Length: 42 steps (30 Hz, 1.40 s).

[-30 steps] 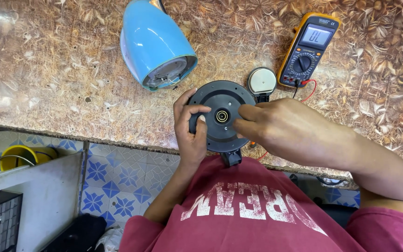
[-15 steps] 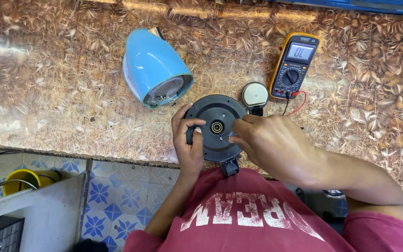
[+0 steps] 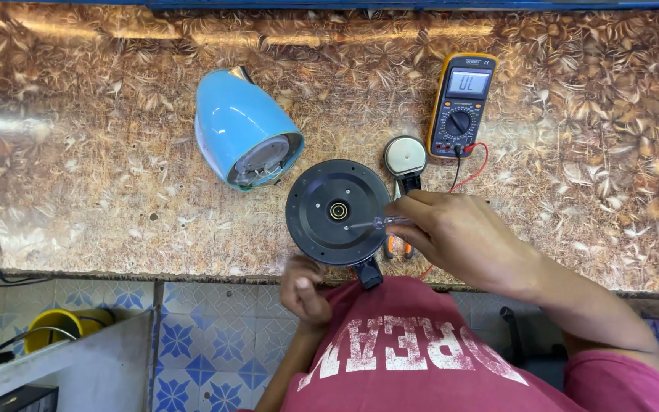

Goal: Reassembling the heating element, base plate, and handle of an electric kettle using manual tools.

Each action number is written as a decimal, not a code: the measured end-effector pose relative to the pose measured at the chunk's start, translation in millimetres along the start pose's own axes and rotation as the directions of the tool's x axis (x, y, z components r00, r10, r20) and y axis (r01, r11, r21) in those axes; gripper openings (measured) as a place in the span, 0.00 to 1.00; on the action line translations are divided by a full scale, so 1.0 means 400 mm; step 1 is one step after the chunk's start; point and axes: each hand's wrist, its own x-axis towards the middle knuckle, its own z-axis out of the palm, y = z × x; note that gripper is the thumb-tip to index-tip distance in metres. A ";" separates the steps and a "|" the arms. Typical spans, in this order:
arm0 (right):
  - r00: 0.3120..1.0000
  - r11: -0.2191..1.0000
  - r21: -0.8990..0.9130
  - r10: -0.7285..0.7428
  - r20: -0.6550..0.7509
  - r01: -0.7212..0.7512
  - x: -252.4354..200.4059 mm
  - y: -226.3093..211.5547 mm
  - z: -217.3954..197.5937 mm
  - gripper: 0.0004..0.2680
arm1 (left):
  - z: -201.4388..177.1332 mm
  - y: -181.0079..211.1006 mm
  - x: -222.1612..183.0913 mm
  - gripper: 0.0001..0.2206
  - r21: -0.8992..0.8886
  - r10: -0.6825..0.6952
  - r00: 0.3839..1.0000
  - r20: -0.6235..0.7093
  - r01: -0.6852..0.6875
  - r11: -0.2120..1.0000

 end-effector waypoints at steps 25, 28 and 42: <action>0.465 0.792 0.363 0.591 -0.659 -0.492 -0.260 0.581 0.382 0.09 | 0.103 0.172 0.291 0.18 0.192 -0.338 0.791 0.511 0.278 0.941; 0.361 0.657 0.484 0.738 -0.570 -0.578 -0.275 0.625 0.484 0.11 | 0.125 0.247 0.387 0.20 0.351 -0.277 0.775 0.568 0.076 0.933; 0.535 0.819 0.309 0.556 -0.636 -0.483 -0.184 0.560 0.498 0.10 | 0.290 0.225 0.407 0.15 -0.011 -0.117 -0.106 0.987 -0.785 0.620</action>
